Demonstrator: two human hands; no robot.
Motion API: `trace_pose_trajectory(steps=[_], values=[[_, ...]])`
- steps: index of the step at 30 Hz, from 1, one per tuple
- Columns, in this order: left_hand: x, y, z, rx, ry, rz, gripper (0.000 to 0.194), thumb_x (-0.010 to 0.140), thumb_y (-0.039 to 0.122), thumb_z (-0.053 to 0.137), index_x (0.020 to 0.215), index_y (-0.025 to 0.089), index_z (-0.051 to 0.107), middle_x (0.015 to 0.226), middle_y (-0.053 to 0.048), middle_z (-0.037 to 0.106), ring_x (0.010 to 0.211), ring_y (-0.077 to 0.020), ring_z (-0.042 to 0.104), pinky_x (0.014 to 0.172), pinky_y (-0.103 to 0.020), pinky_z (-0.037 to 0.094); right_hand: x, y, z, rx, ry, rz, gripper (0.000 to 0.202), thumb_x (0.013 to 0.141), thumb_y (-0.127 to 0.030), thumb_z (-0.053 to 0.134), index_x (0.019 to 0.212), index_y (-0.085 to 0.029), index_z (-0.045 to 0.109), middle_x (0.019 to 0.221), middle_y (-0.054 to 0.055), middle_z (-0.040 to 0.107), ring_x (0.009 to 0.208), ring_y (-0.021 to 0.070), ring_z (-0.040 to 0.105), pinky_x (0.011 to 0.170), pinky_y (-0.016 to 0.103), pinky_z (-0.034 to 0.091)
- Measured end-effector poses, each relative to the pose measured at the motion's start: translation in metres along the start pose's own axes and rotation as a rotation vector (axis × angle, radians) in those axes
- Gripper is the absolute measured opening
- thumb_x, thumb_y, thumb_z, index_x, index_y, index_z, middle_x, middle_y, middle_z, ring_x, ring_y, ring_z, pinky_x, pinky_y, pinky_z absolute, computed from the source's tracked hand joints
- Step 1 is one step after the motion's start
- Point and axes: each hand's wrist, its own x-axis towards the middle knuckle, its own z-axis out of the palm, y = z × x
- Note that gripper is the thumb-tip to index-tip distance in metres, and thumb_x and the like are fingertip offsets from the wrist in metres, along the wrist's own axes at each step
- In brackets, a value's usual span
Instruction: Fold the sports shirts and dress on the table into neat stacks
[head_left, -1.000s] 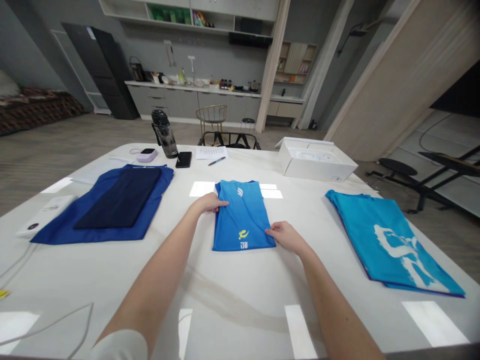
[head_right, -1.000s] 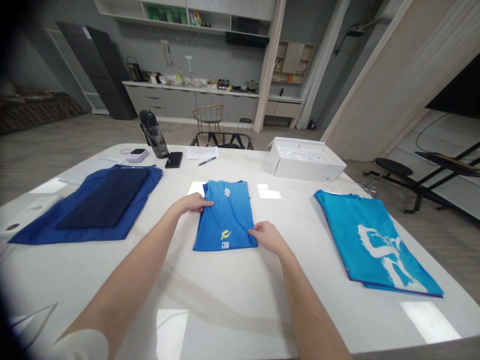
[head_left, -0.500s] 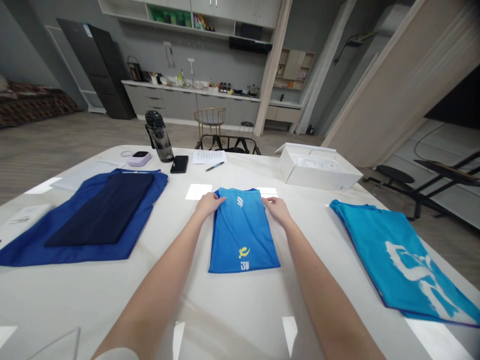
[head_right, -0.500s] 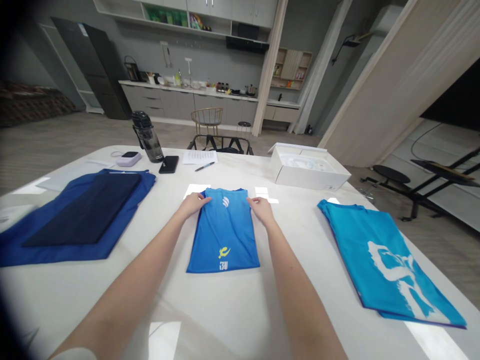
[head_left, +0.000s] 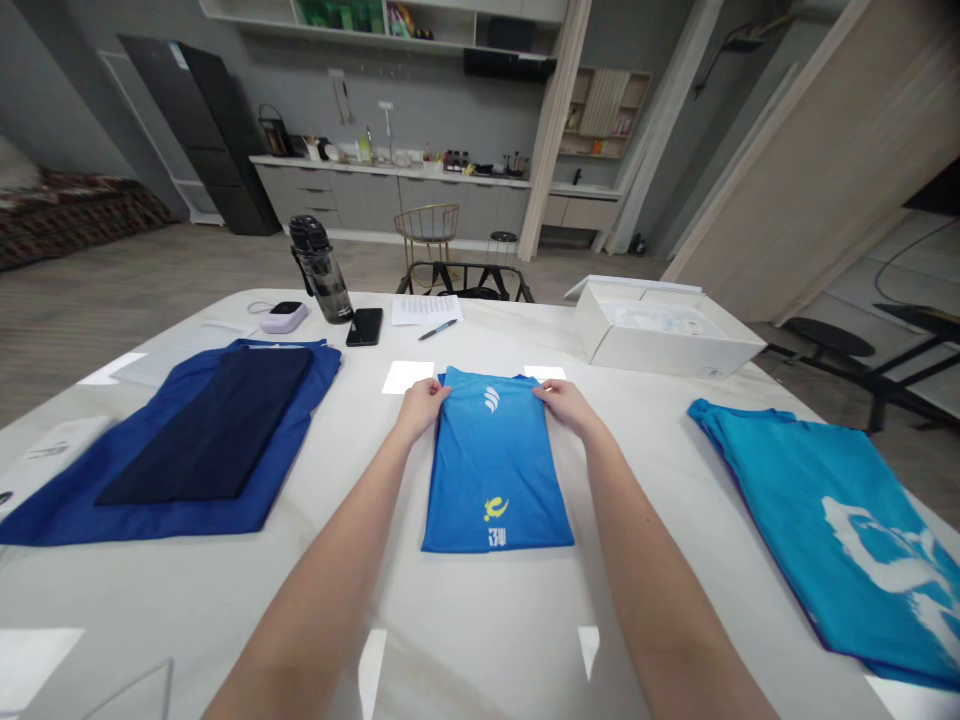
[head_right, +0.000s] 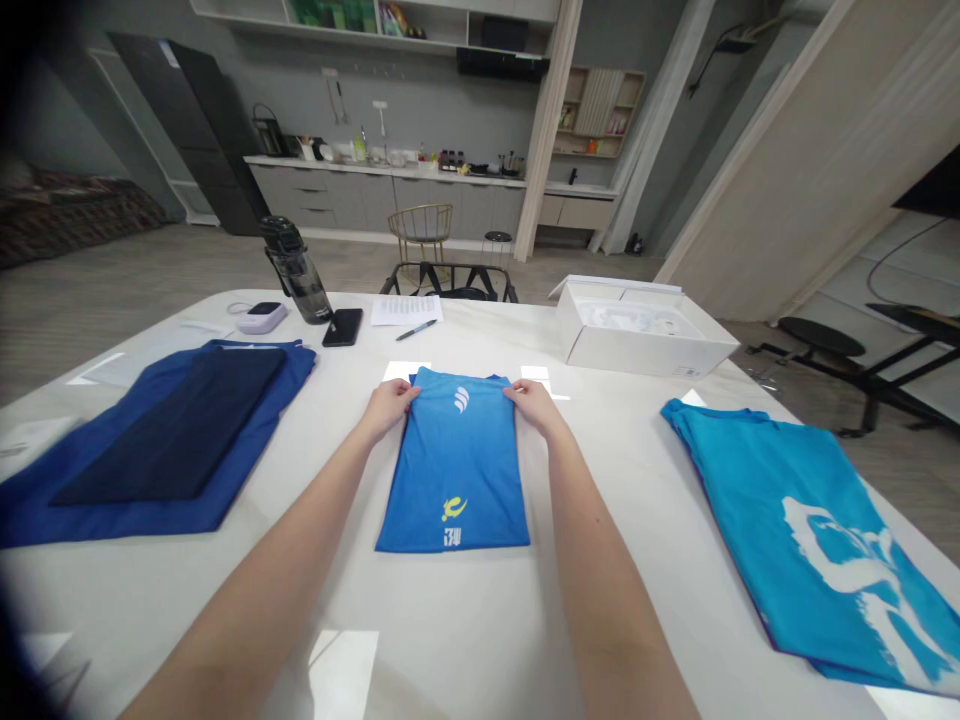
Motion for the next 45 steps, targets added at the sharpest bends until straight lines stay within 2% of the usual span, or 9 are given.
trace_pose_trajectory(steps=[6, 10, 15, 22, 26, 29, 32, 38, 45], values=[[-0.011, 0.006, 0.003, 0.189, 0.089, 0.04, 0.014, 0.092, 0.03, 0.059, 0.099, 0.02, 0.065, 0.091, -0.007, 0.071, 0.091, -0.0235, 0.067, 0.083, -0.033, 0.05, -0.001, -0.003, 0.011, -0.262, 0.136, -0.044, 0.018, 0.087, -0.036, 0.062, 0.091, -0.021, 0.07, 0.072, 0.0, 0.066, 0.07, 0.0161, 0.059, 0.063, 0.024, 0.038], [-0.022, 0.021, 0.007, 0.355, 0.218, 0.272, 0.039, 0.09, 0.018, 0.058, 0.129, 0.018, 0.055, 0.12, -0.013, 0.064, 0.113, -0.0272, 0.061, 0.097, -0.039, 0.049, -0.001, -0.011, 0.016, -0.261, 0.14, -0.044, 0.02, 0.091, -0.033, 0.061, 0.104, -0.021, 0.071, 0.084, 0.002, 0.071, 0.078, 0.017, 0.064, 0.067, 0.024, 0.042], [-0.032, 0.035, 0.026, 0.369, -0.07, 0.587, 0.033, 0.1, 0.021, 0.043, 0.127, 0.017, 0.061, 0.131, -0.011, 0.062, 0.123, -0.0215, 0.058, 0.11, -0.035, 0.043, -0.003, -0.013, 0.021, -0.304, 0.155, -0.035, 0.036, 0.091, -0.022, 0.059, 0.126, -0.023, 0.064, 0.1, 0.003, 0.073, 0.092, 0.0203, 0.066, 0.079, 0.028, 0.046], [-0.046, 0.025, 0.056, 0.653, -0.15, 0.471, 0.065, 0.101, 0.061, 0.033, 0.153, 0.024, 0.043, 0.162, -0.01, 0.036, 0.152, -0.031, 0.026, 0.124, -0.052, 0.019, -0.016, -0.03, 0.029, -0.445, 0.285, -0.227, 0.043, 0.094, -0.023, 0.05, 0.136, -0.018, 0.058, 0.128, 0.013, 0.063, 0.119, 0.0263, 0.057, 0.101, 0.037, 0.045], [-0.048, 0.024, 0.059, 0.685, -0.093, 0.447, 0.071, 0.099, 0.068, 0.026, 0.155, 0.027, 0.04, 0.164, -0.008, 0.032, 0.153, -0.0314, 0.023, 0.124, -0.053, 0.014, -0.023, -0.048, 0.047, -0.491, 0.094, -0.395, 0.046, 0.103, -0.028, 0.032, 0.141, -0.017, 0.056, 0.144, 0.013, 0.055, 0.135, 0.0238, 0.047, 0.117, 0.041, 0.032], [-0.047, 0.024, 0.06, 0.68, -0.077, 0.426, 0.068, 0.101, 0.063, 0.023, 0.156, 0.026, 0.039, 0.164, -0.008, 0.032, 0.153, -0.0289, 0.024, 0.125, -0.05, 0.016, -0.028, -0.051, 0.064, -0.618, -0.059, -0.321, 0.053, 0.107, -0.041, 0.021, 0.151, -0.026, 0.045, 0.159, 0.006, 0.041, 0.148, 0.027, 0.03, 0.121, 0.058, 0.018], [-0.044, 0.023, 0.061, 0.654, -0.061, 0.381, 0.066, 0.103, 0.055, 0.019, 0.157, 0.021, 0.038, 0.164, -0.009, 0.032, 0.152, -0.0263, 0.025, 0.125, -0.046, 0.019, -0.03, -0.047, 0.074, -0.747, -0.07, -0.205, 0.057, 0.106, -0.051, 0.015, 0.158, -0.036, 0.032, 0.167, 0.0, 0.024, 0.154, 0.0311, 0.015, 0.117, 0.069, 0.009], [-0.041, 0.022, 0.064, 0.623, -0.035, 0.34, 0.068, 0.102, 0.059, 0.023, 0.157, 0.021, 0.038, 0.166, -0.008, 0.028, 0.153, -0.0306, 0.021, 0.125, -0.046, 0.018, -0.023, -0.043, 0.076, -0.788, -0.05, -0.088, 0.068, 0.1, -0.067, 0.011, 0.161, -0.04, 0.019, 0.17, 0.0, 0.013, 0.154, 0.035, 0.007, 0.116, 0.072, 0.005], [-0.042, 0.023, 0.061, 0.63, -0.066, 0.339, 0.071, 0.101, 0.061, 0.02, 0.157, 0.022, 0.037, 0.166, -0.007, 0.027, 0.154, -0.0306, 0.02, 0.125, -0.048, 0.017, -0.021, -0.044, 0.07, -0.753, -0.002, 0.04, 0.076, 0.098, -0.069, 0.01, 0.163, -0.029, 0.015, 0.17, 0.005, 0.008, 0.155, 0.0328, 0.005, 0.118, 0.067, 0.001]])
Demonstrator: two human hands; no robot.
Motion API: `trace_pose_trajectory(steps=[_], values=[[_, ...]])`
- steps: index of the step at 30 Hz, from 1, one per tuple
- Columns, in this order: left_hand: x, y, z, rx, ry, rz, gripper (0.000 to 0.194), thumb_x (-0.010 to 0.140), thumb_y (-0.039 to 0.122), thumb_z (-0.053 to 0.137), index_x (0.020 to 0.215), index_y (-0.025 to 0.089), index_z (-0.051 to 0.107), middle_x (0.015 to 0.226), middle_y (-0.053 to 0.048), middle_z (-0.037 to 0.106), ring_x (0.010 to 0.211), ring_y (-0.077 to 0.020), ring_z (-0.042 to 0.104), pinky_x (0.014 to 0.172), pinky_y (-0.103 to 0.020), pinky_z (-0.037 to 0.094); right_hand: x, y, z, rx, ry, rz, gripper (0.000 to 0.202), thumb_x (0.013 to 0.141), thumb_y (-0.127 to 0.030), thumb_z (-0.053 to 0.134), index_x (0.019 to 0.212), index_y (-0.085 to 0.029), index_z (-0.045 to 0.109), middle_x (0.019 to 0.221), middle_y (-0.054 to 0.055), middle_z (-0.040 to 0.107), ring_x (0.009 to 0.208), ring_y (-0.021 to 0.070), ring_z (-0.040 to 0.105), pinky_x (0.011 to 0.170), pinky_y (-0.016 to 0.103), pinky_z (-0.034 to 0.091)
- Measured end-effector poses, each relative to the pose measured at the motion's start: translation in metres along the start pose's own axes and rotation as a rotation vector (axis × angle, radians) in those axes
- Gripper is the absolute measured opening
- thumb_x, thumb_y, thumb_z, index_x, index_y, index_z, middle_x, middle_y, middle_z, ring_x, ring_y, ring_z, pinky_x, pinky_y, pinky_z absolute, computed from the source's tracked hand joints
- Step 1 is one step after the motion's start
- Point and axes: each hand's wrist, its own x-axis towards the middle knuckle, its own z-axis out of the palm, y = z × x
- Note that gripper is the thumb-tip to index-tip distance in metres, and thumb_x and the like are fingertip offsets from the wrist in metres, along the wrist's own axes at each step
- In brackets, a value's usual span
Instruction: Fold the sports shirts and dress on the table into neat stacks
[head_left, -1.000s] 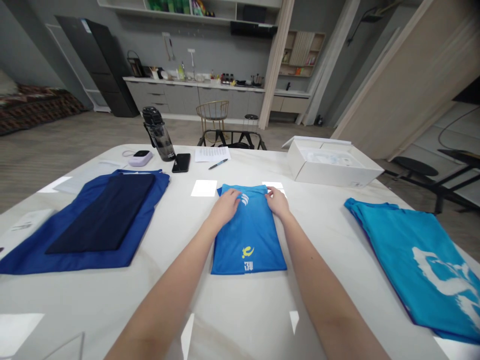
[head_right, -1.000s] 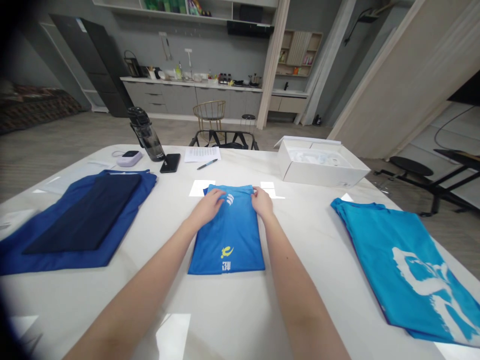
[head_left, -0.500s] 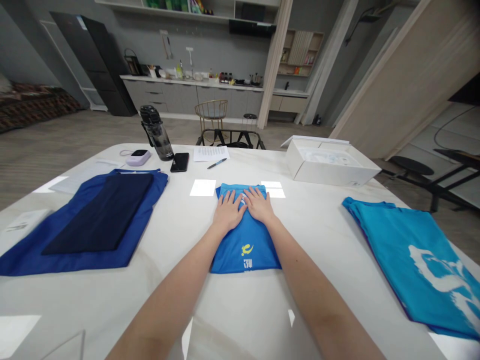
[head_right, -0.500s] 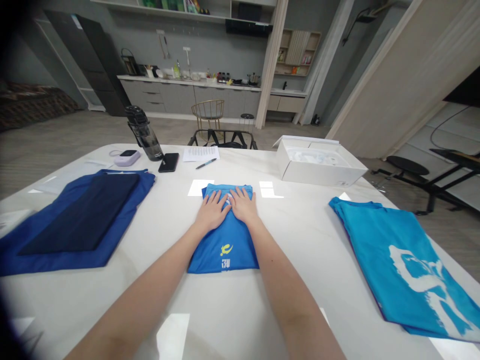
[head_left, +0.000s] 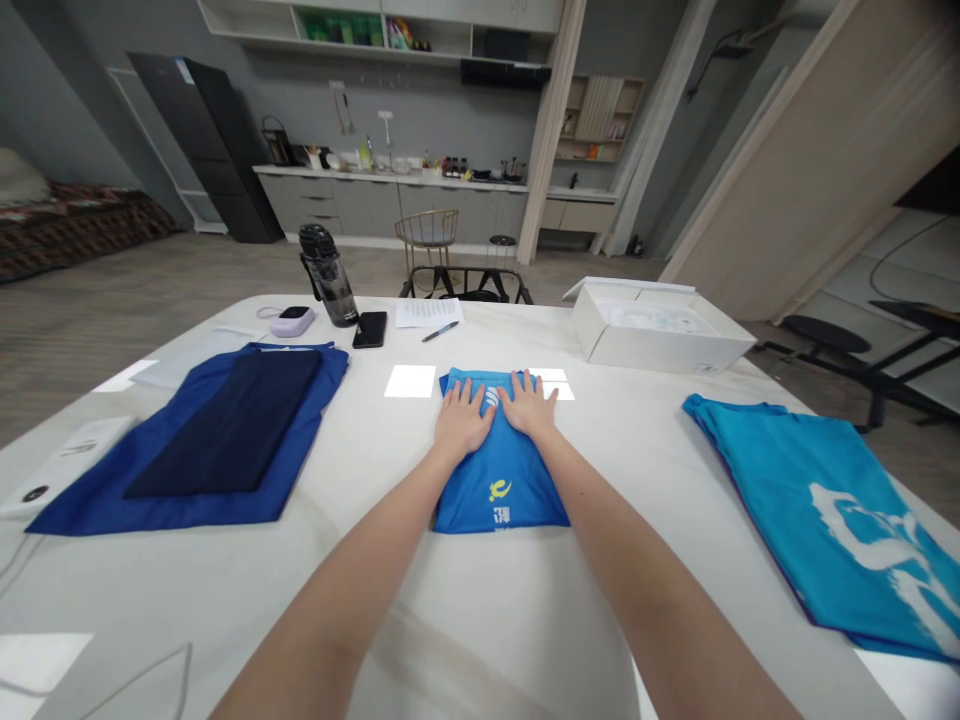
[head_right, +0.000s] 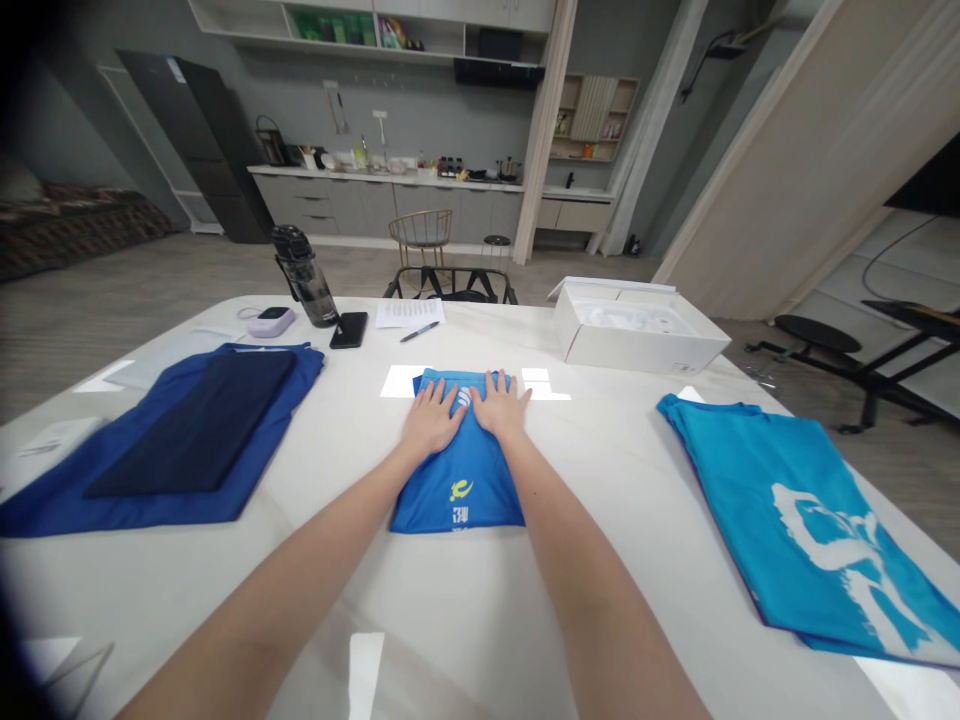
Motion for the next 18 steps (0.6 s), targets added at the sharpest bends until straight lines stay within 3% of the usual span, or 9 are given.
trace_pose_trajectory(steps=[5, 10, 13, 16, 18], values=[[0.001, -0.001, 0.001, -0.003, 0.002, 0.011, 0.071, 0.101, 0.061, 0.022, 0.157, 0.021, 0.037, 0.166, -0.009, 0.027, 0.154, -0.0307, 0.02, 0.125, -0.049, 0.017, -0.014, 0.009, -0.007, 0.026, 0.037, -0.001, 0.072, 0.102, -0.061, 0.015, 0.162, -0.022, 0.019, 0.169, 0.009, 0.012, 0.154, 0.0317, 0.01, 0.118, 0.069, 0.001], [0.001, 0.0, 0.002, 0.002, -0.007, 0.006, 0.069, 0.101, 0.059, 0.024, 0.157, 0.02, 0.037, 0.166, -0.011, 0.027, 0.154, -0.0307, 0.021, 0.124, -0.05, 0.018, -0.059, 0.004, -0.009, -0.003, 0.145, -0.236, 0.062, 0.106, -0.043, 0.018, 0.16, -0.015, 0.028, 0.167, 0.011, 0.02, 0.154, 0.0257, 0.015, 0.122, 0.057, 0.005], [0.0, 0.001, 0.0, 0.01, -0.009, 0.01, 0.067, 0.102, 0.057, 0.025, 0.157, 0.02, 0.036, 0.165, -0.011, 0.027, 0.154, -0.0308, 0.021, 0.123, -0.051, 0.019, -0.093, 0.003, -0.003, 0.033, 0.048, -0.316, 0.061, 0.106, -0.045, 0.017, 0.16, -0.018, 0.029, 0.166, 0.009, 0.025, 0.153, 0.0247, 0.021, 0.123, 0.053, 0.012], [-0.001, 0.003, -0.007, 0.03, 0.004, 0.025, 0.064, 0.103, 0.053, 0.027, 0.155, 0.017, 0.039, 0.164, -0.014, 0.03, 0.153, -0.0311, 0.023, 0.123, -0.052, 0.02, -0.119, 0.012, 0.003, 0.034, 0.015, -0.281, 0.062, 0.106, -0.052, 0.017, 0.16, -0.026, 0.028, 0.167, 0.006, 0.023, 0.154, 0.0257, 0.018, 0.122, 0.055, 0.011], [-0.005, 0.008, -0.013, 0.053, 0.034, 0.093, 0.055, 0.105, 0.041, 0.03, 0.151, 0.015, 0.045, 0.16, -0.016, 0.037, 0.15, -0.0287, 0.03, 0.122, -0.05, 0.022, -0.129, 0.02, 0.003, 0.031, 0.031, -0.241, 0.064, 0.104, -0.058, 0.016, 0.16, -0.028, 0.028, 0.168, 0.004, 0.02, 0.154, 0.0267, 0.015, 0.122, 0.058, 0.009]])
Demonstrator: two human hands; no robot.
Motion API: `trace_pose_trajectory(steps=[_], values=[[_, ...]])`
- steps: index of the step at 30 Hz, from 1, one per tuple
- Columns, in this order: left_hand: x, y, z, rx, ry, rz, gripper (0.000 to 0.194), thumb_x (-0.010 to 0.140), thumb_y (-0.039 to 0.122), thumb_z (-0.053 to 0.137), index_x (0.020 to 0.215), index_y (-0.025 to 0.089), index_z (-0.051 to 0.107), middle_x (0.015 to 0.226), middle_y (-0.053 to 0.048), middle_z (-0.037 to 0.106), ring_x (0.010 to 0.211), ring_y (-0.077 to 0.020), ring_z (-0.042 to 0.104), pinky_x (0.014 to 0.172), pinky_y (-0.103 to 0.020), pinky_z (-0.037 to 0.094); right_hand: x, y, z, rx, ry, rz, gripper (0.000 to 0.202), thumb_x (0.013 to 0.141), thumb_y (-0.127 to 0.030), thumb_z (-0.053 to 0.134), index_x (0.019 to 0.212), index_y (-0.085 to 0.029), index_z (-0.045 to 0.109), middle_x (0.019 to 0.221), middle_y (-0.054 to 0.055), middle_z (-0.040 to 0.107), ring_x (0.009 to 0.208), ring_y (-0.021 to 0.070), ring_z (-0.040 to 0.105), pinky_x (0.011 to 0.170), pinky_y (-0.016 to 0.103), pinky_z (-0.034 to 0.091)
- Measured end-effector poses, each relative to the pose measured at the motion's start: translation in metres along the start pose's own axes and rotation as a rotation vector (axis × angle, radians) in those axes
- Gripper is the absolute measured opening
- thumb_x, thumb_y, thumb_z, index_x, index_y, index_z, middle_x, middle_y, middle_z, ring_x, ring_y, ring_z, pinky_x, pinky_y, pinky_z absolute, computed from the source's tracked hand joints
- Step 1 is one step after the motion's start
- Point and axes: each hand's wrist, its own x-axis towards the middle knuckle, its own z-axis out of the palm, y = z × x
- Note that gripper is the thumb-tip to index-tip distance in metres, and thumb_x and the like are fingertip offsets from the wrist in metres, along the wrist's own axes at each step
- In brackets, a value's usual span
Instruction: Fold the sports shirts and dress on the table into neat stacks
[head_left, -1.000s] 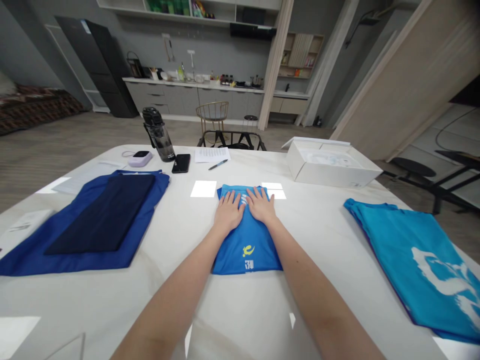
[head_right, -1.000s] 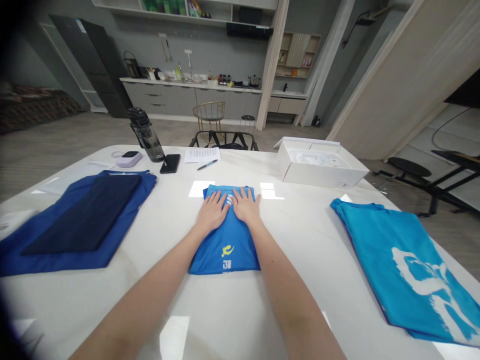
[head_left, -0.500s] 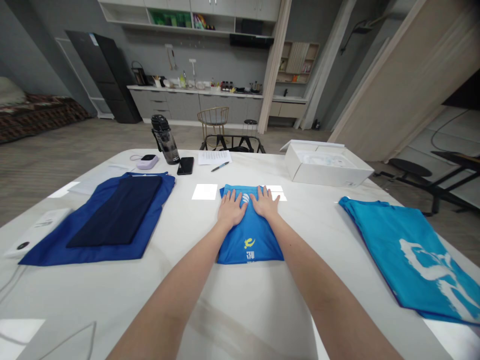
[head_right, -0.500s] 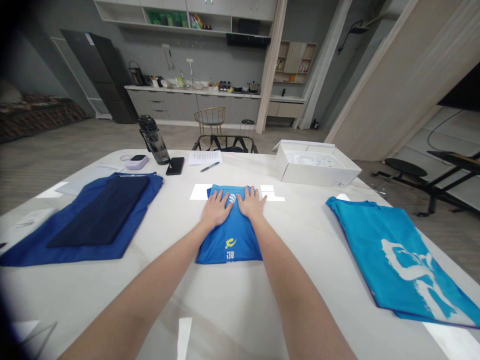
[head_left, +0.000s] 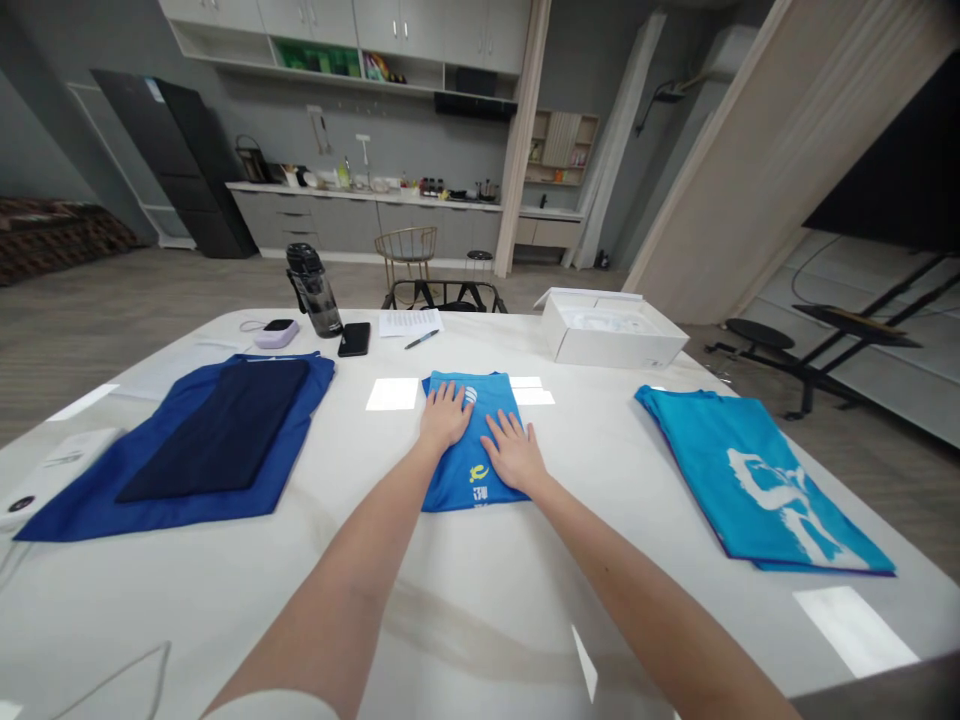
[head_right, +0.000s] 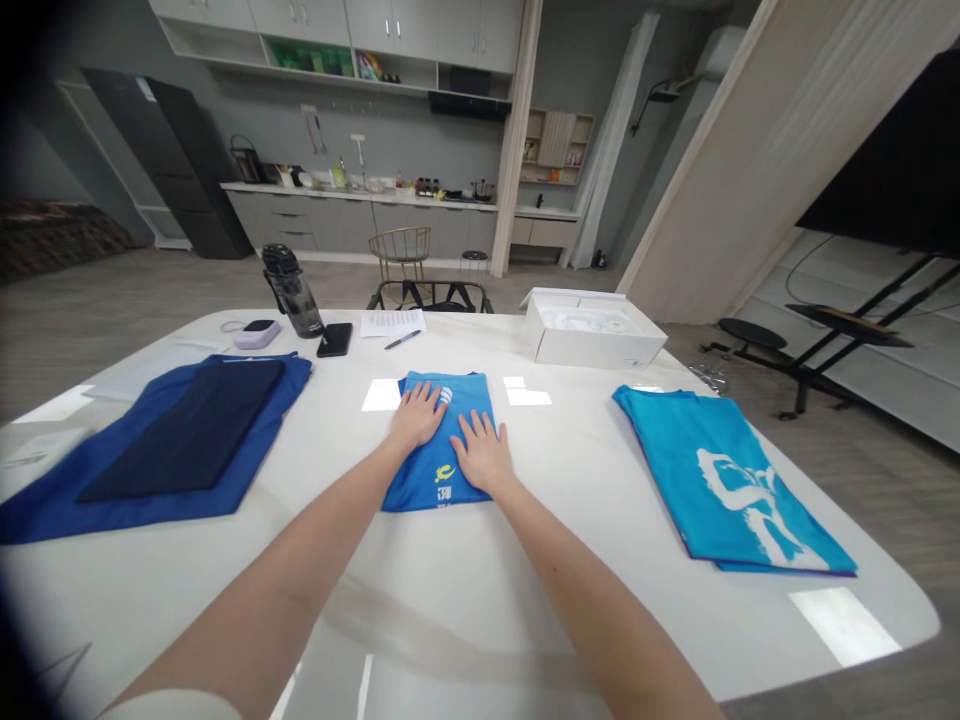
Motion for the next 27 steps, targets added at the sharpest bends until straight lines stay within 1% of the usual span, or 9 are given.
trace_pose_trajectory(steps=[3, 5, 9, 14, 18, 20, 23, 25, 27], values=[[-0.013, 0.015, -0.007, 0.013, 0.031, 0.198, 0.044, 0.102, 0.018, 0.034, 0.14, 0.016, 0.056, 0.15, -0.014, 0.051, 0.141, -0.0219, 0.045, 0.121, -0.043, 0.027, -0.007, 0.005, -0.002, -0.005, 0.015, 0.039, 0.068, 0.103, -0.061, 0.015, 0.16, -0.026, 0.028, 0.168, 0.005, 0.019, 0.154, 0.0273, 0.015, 0.121, 0.06, 0.008], [-0.029, 0.03, -0.007, -0.008, 0.027, 0.233, 0.043, 0.099, 0.013, 0.035, 0.134, 0.016, 0.06, 0.146, -0.012, 0.056, 0.137, -0.0204, 0.05, 0.121, -0.039, 0.029, -0.008, 0.006, -0.003, -0.013, 0.018, 0.049, 0.067, 0.104, -0.059, 0.016, 0.16, -0.025, 0.027, 0.168, 0.005, 0.018, 0.154, 0.0268, 0.016, 0.121, 0.061, 0.007], [-0.072, 0.051, -0.001, -0.054, 0.015, 0.118, 0.046, 0.103, 0.023, 0.03, 0.142, 0.017, 0.054, 0.153, -0.011, 0.049, 0.143, -0.0238, 0.042, 0.121, -0.044, 0.03, -0.007, 0.005, -0.002, -0.026, 0.014, 0.032, 0.062, 0.105, -0.051, 0.019, 0.161, -0.026, 0.027, 0.168, 0.004, 0.018, 0.154, 0.0256, 0.015, 0.121, 0.061, 0.008], [-0.113, 0.044, -0.002, -0.034, 0.013, 0.091, 0.056, 0.105, 0.048, 0.025, 0.153, 0.027, 0.044, 0.161, -0.005, 0.038, 0.15, -0.026, 0.03, 0.124, -0.049, 0.02, -0.008, 0.004, -0.005, -0.024, -0.004, 0.035, 0.061, 0.105, -0.051, 0.021, 0.161, -0.027, 0.026, 0.168, 0.004, 0.018, 0.154, 0.026, 0.016, 0.121, 0.062, 0.009], [-0.122, 0.037, -0.006, -0.023, 0.015, 0.033, 0.06, 0.103, 0.055, 0.025, 0.155, 0.03, 0.041, 0.163, -0.003, 0.035, 0.152, -0.0273, 0.027, 0.124, -0.051, 0.018, -0.014, -0.002, -0.009, -0.044, 0.061, 0.017, 0.059, 0.105, -0.048, 0.023, 0.159, -0.026, 0.032, 0.167, 0.005, 0.021, 0.154, 0.0278, 0.016, 0.12, 0.064, 0.005], [-0.122, 0.038, -0.007, -0.017, 0.006, 0.025, 0.06, 0.103, 0.055, 0.026, 0.155, 0.03, 0.04, 0.163, -0.004, 0.035, 0.151, -0.0276, 0.027, 0.124, -0.051, 0.017, -0.019, -0.005, -0.009, -0.066, 0.11, -0.072, 0.057, 0.105, -0.04, 0.023, 0.159, -0.021, 0.032, 0.167, 0.007, 0.022, 0.154, 0.0255, 0.015, 0.122, 0.058, 0.004], [-0.121, 0.04, -0.007, -0.003, -0.004, 0.033, 0.06, 0.103, 0.055, 0.025, 0.156, 0.029, 0.038, 0.163, -0.005, 0.034, 0.152, -0.0276, 0.027, 0.124, -0.052, 0.017, -0.03, -0.005, -0.006, -0.053, 0.061, -0.178, 0.058, 0.105, -0.033, 0.022, 0.159, -0.014, 0.031, 0.166, 0.009, 0.025, 0.154, 0.0213, 0.018, 0.124, 0.046, 0.01], [-0.122, 0.039, -0.008, 0.005, -0.009, 0.048, 0.06, 0.103, 0.054, 0.025, 0.156, 0.029, 0.038, 0.163, -0.005, 0.034, 0.152, -0.0276, 0.026, 0.124, -0.052, 0.016, -0.039, -0.002, -0.004, -0.032, 0.014, -0.162, 0.058, 0.106, -0.037, 0.02, 0.159, -0.015, 0.03, 0.165, 0.008, 0.027, 0.153, 0.0213, 0.02, 0.124, 0.045, 0.013], [-0.125, 0.037, -0.01, 0.011, -0.019, 0.062, 0.059, 0.103, 0.053, 0.026, 0.156, 0.029, 0.037, 0.164, -0.006, 0.033, 0.152, -0.0276, 0.026, 0.124, -0.051, 0.016, -0.047, 0.001, -0.003, -0.029, 0.005, -0.128, 0.059, 0.106, -0.044, 0.02, 0.16, -0.021, 0.028, 0.166, 0.006, 0.026, 0.154, 0.0227, 0.018, 0.124, 0.05, 0.012]])
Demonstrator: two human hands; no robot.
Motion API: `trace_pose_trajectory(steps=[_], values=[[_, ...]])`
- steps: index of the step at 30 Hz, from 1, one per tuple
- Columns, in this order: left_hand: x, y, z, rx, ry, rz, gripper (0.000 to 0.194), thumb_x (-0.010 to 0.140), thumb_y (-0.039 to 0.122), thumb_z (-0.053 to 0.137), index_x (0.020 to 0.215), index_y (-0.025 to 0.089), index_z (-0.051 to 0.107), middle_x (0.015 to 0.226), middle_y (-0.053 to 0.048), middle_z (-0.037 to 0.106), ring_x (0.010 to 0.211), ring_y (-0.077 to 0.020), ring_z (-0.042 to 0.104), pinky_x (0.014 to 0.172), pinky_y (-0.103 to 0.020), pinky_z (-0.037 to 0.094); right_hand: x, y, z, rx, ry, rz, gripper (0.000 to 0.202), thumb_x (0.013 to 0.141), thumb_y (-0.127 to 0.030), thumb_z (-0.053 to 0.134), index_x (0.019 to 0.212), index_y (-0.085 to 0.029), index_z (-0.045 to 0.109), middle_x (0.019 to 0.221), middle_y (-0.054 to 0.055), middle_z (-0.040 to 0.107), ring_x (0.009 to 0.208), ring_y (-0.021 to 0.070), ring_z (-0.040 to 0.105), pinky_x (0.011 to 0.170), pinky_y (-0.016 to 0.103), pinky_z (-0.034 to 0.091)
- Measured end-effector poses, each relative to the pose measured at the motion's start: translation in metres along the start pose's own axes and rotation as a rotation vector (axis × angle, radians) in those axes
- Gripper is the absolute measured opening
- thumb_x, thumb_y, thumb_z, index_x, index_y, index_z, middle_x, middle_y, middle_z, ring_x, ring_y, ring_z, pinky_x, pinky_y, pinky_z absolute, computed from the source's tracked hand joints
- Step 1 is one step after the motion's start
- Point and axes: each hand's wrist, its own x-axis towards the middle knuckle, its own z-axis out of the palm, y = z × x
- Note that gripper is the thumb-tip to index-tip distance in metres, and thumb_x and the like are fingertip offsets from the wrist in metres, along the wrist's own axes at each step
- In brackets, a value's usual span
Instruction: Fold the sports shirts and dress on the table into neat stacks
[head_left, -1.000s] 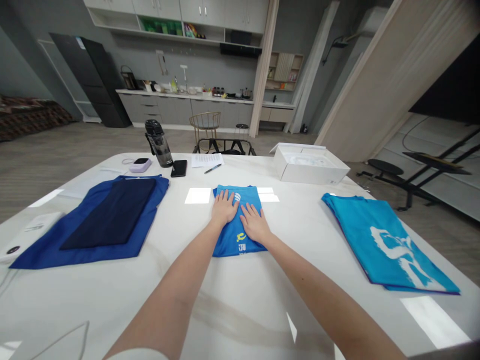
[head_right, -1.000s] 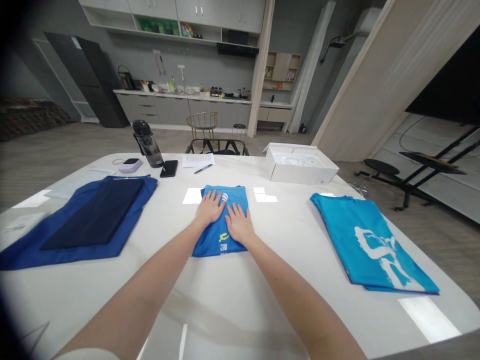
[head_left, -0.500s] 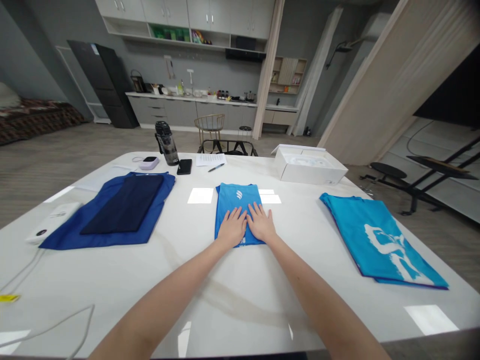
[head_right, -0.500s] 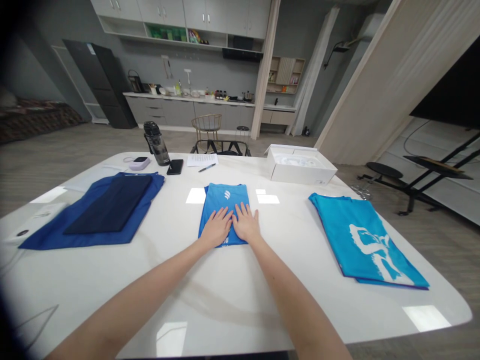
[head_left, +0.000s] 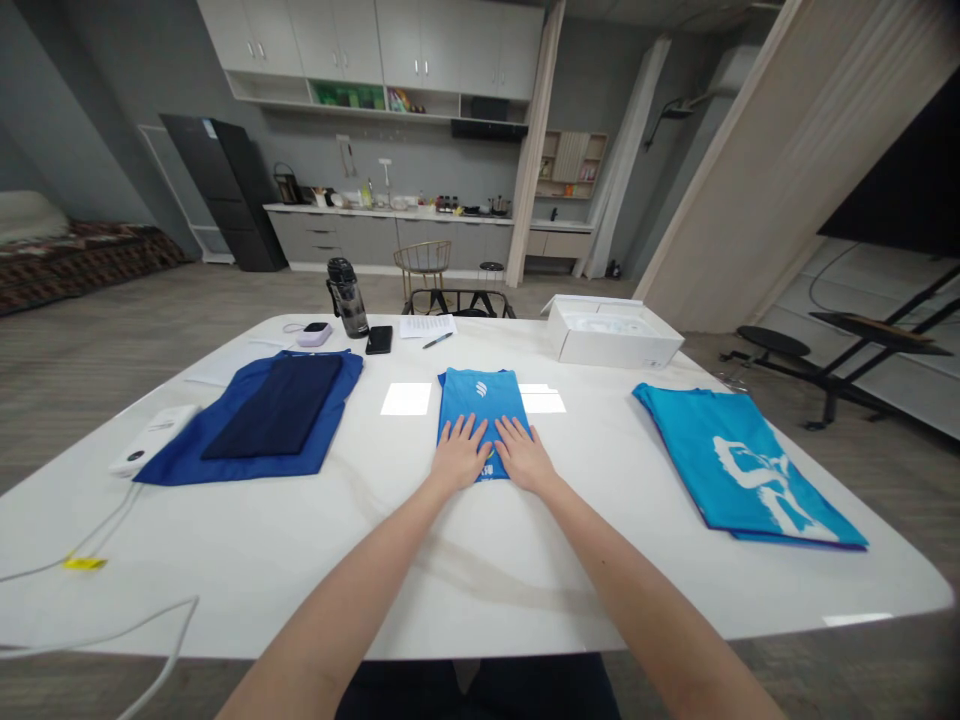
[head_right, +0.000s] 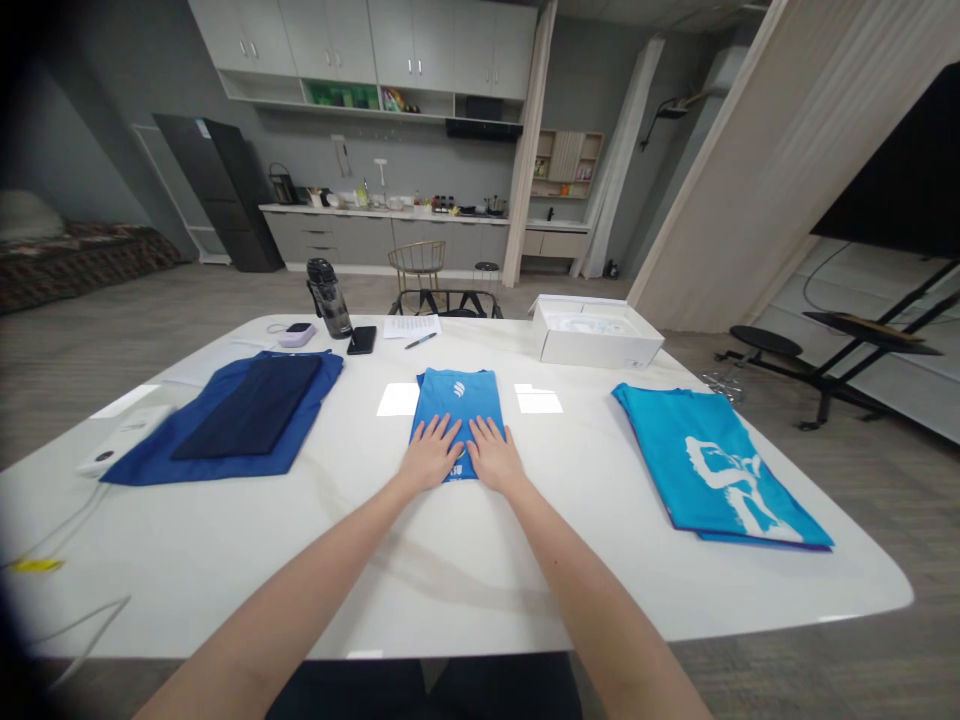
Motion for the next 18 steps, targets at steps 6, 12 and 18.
trace_pose_trajectory(steps=[6, 12, 18], values=[[-0.015, -0.004, -0.01, 0.004, -0.047, 0.054, 0.06, 0.103, 0.053, 0.029, 0.158, 0.028, 0.034, 0.164, -0.006, 0.032, 0.152, -0.0268, 0.026, 0.124, -0.051, 0.018, -0.023, 0.002, -0.001, -0.029, -0.016, 0.089, 0.062, 0.105, -0.055, 0.023, 0.161, -0.028, 0.023, 0.167, 0.005, 0.021, 0.154, 0.0271, 0.016, 0.121, 0.059, 0.01], [-0.052, -0.018, -0.023, -0.058, -0.105, 0.186, 0.059, 0.103, 0.051, 0.036, 0.156, 0.024, 0.037, 0.164, -0.008, 0.032, 0.152, -0.0253, 0.026, 0.123, -0.048, 0.024, -0.055, 0.013, -0.006, 0.061, 0.003, 0.078, 0.064, 0.104, -0.053, 0.033, 0.159, -0.021, 0.032, 0.165, 0.009, 0.029, 0.152, 0.0278, 0.024, 0.122, 0.051, 0.016], [-0.095, -0.039, -0.044, -0.067, -0.052, 0.141, 0.038, 0.098, 0.016, 0.04, 0.125, 0.024, 0.066, 0.133, -0.007, 0.064, 0.122, -0.022, 0.059, 0.108, -0.038, 0.045, -0.094, 0.024, -0.021, 0.135, 0.122, 0.049, 0.036, 0.1, -0.036, 0.047, 0.128, -0.024, 0.067, 0.136, 0.011, 0.06, 0.124, 0.0253, 0.055, 0.106, 0.039, 0.04]])
